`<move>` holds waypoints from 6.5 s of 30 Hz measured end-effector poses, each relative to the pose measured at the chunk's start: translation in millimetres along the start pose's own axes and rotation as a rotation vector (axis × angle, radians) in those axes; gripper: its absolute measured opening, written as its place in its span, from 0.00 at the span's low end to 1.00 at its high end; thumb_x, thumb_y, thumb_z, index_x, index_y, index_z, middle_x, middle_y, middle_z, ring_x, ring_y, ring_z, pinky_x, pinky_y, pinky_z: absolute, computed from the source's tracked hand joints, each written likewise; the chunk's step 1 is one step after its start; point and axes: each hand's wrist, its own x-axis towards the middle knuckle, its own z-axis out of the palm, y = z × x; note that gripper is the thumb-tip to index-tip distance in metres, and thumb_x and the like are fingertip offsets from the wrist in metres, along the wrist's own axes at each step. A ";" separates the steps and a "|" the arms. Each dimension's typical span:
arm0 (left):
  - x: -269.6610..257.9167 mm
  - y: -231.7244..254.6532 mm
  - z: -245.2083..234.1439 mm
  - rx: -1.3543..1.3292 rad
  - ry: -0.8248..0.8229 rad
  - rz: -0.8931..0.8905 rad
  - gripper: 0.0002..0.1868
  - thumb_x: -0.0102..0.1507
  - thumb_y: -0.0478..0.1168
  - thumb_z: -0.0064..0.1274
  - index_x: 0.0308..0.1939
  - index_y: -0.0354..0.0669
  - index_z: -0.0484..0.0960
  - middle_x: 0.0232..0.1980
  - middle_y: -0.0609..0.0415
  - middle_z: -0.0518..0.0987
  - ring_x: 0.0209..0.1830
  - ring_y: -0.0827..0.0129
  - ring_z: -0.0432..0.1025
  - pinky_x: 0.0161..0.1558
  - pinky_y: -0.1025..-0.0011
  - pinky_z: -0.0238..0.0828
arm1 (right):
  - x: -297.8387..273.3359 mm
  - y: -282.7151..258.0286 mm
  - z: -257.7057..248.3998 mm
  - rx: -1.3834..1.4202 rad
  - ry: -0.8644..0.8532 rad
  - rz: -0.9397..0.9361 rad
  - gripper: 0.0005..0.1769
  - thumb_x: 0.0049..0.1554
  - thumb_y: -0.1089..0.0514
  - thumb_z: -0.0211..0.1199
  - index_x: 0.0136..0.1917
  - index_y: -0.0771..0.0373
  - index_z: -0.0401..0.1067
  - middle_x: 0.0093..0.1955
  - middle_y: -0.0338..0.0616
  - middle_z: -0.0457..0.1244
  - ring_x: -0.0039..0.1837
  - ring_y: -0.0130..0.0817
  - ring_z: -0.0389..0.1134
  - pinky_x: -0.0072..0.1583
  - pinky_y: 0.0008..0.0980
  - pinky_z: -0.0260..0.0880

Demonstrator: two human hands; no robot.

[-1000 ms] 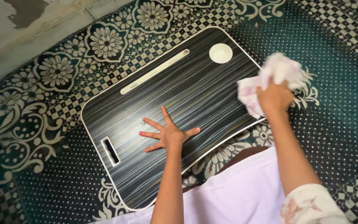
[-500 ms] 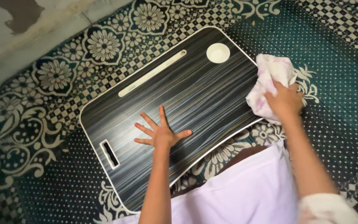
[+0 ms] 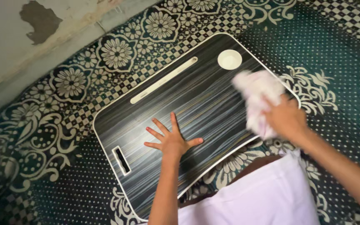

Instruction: The person wipes the surface of a portable table with a cloth, then turns the table over to wipe the underside and legs before returning it to its upright position and wiping the surface again.

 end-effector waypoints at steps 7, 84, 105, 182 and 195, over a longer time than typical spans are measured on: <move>3.2 18.8 -19.8 0.074 -0.106 -0.127 0.84 0.33 0.75 0.72 0.80 0.82 0.27 0.81 0.32 0.14 0.78 0.24 0.11 0.61 0.13 0.31 | 129.5 -17.5 47.7 0.194 0.349 0.429 0.29 0.55 0.37 0.62 0.66 0.49 0.75 0.67 0.63 0.61 0.62 0.63 0.63 0.49 0.59 0.71; 15.1 9.4 -12.3 -0.013 -0.148 -0.114 0.86 0.32 0.71 0.75 0.80 0.84 0.27 0.79 0.33 0.08 0.76 0.25 0.05 0.59 0.11 0.23 | 198.9 -156.1 3.0 0.466 0.490 0.048 0.25 0.50 0.42 0.73 0.60 0.47 0.79 0.72 0.48 0.57 0.64 0.55 0.63 0.55 0.52 0.69; 24.7 -30.8 24.8 0.004 0.018 0.070 0.77 0.37 0.79 0.68 0.82 0.75 0.38 0.82 0.35 0.16 0.78 0.25 0.12 0.63 0.15 0.21 | 34.2 -137.8 -20.4 0.416 0.240 -0.492 0.30 0.50 0.43 0.63 0.66 0.37 0.72 0.65 0.52 0.61 0.56 0.52 0.71 0.47 0.44 0.75; 18.8 -184.1 -27.9 -0.188 0.119 -0.224 0.88 0.28 0.71 0.77 0.82 0.71 0.32 0.84 0.54 0.19 0.77 0.36 0.47 0.64 0.19 0.44 | 148.8 -326.4 7.9 0.387 0.220 -0.197 0.33 0.54 0.35 0.67 0.71 0.39 0.70 0.66 0.48 0.64 0.62 0.56 0.65 0.56 0.54 0.69; -12.4 -197.7 -12.0 -0.226 0.131 -0.207 0.88 0.39 0.72 0.74 0.79 0.40 0.24 0.84 0.54 0.19 0.85 0.57 0.36 0.65 0.22 0.46 | 58.6 -223.7 3.4 0.395 0.170 -0.097 0.34 0.53 0.37 0.67 0.73 0.35 0.72 0.65 0.56 0.64 0.58 0.60 0.68 0.57 0.56 0.72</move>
